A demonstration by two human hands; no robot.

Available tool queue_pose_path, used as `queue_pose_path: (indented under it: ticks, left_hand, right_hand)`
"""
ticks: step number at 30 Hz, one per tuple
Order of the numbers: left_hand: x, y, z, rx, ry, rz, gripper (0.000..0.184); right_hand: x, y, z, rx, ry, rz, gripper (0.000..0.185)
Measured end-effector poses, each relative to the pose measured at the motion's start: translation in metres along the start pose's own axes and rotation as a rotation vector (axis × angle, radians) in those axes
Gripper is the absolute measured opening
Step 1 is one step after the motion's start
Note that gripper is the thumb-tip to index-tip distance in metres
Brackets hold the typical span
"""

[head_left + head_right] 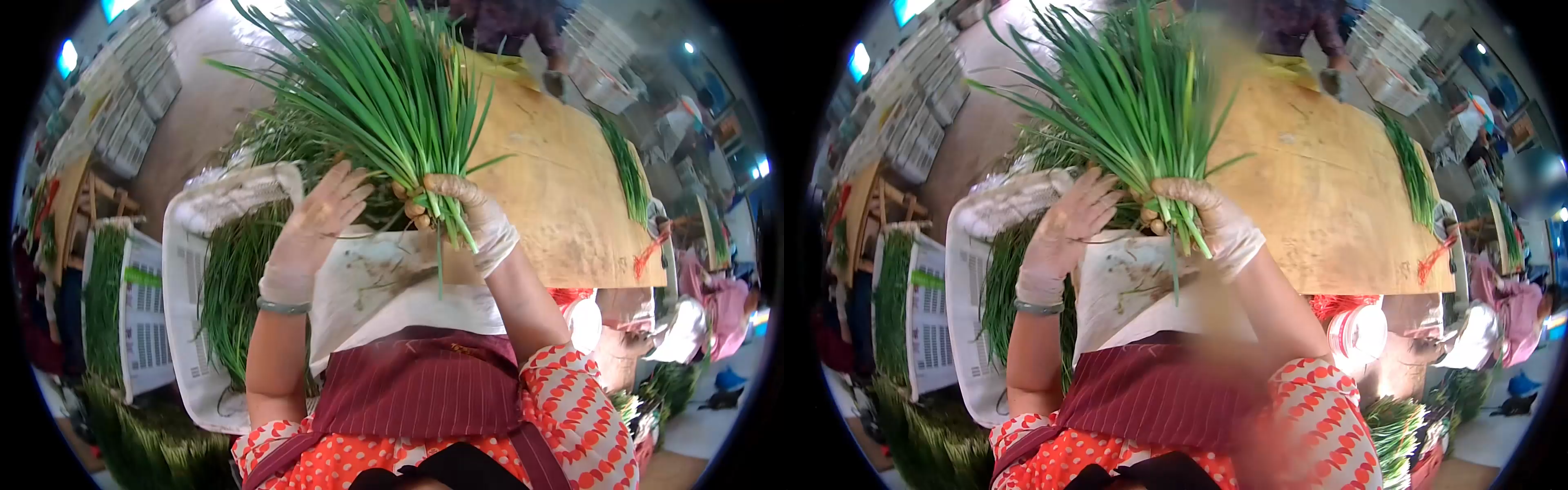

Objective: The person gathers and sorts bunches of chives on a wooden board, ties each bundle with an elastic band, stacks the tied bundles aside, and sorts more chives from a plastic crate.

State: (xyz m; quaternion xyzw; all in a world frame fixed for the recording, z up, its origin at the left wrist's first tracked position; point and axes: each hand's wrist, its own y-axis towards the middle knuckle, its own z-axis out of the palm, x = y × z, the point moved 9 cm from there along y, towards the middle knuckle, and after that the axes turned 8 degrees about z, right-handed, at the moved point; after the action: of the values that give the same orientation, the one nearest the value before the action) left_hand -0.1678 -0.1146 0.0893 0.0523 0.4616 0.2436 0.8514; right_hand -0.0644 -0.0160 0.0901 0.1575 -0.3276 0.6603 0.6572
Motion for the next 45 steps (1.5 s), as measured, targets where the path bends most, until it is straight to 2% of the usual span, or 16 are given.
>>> queue_pose_path:
  ticks: [7,10,13,15,17,19,21,22,29,31,33,37,39,41,42,45]
  left_hand:
    - [0.145,0.079,0.052,0.157,-0.199,-0.386,0.071]
    - [0.195,0.089,0.033,-0.169,-0.124,-0.542,0.068]
    - [0.216,0.097,0.055,-0.171,-0.242,-0.587,0.061]
    - [0.220,0.102,0.045,-0.252,-0.237,-0.635,0.052]
    - [0.222,0.108,0.031,-0.233,-0.301,-0.656,0.046]
    - [0.222,0.118,0.033,-0.106,-0.112,-0.577,0.043]
    - [0.218,0.117,0.034,-0.186,-0.054,-0.628,0.040]
    - [0.216,0.115,0.034,-0.208,-0.007,-0.685,0.038]
    - [0.223,0.123,0.033,-0.248,-0.102,-0.781,0.046]
    - [0.228,0.127,0.035,-0.270,-0.123,-0.775,0.044]
    - [0.231,0.133,0.022,-0.386,-0.130,-0.664,0.042]
    - [0.205,0.139,0.022,-0.300,0.022,-0.564,0.033]
    - [0.190,0.146,0.029,-0.320,0.101,-0.542,0.031]
    - [0.163,0.168,0.047,-0.107,0.115,-0.393,0.035]
    - [0.143,0.177,0.056,-0.071,0.161,-0.297,0.033]
    - [0.090,0.189,0.107,0.027,0.251,-0.144,0.041]
  right_hand:
    - [0.003,-0.070,-0.110,-0.240,0.168,-0.043,0.024]
    - [-0.019,-0.066,-0.153,-0.280,0.190,-0.109,0.025]
    - [-0.033,-0.083,-0.175,-0.428,0.226,-0.064,0.018]
    - [-0.029,-0.088,-0.174,-0.460,0.094,-0.025,0.028]
    - [0.005,-0.120,-0.162,-0.651,-0.532,0.127,0.050]
    - [0.028,-0.142,-0.178,-0.784,-0.788,0.167,0.070]
    - [0.061,-0.162,-0.200,-0.945,-1.044,0.129,0.085]
    - [0.075,-0.167,-0.221,-0.978,-1.107,-0.042,0.089]
    - [0.104,-0.121,-0.238,-0.917,-0.770,0.237,0.075]
    - [0.098,-0.082,-0.209,-0.764,-0.673,0.131,0.068]
    - [0.098,-0.045,-0.215,-0.846,-0.912,0.031,0.066]
    - [0.082,0.002,-0.200,-0.576,-0.702,-0.124,0.063]
    - [0.102,-0.017,-0.159,-0.566,-0.625,-0.229,0.062]
    - [0.129,-0.020,-0.146,-0.608,-0.747,-0.483,0.061]
    - [0.132,-0.021,-0.132,-0.583,-0.751,-0.470,0.061]
    - [0.164,-0.045,-0.079,-0.393,-0.576,-0.695,0.058]
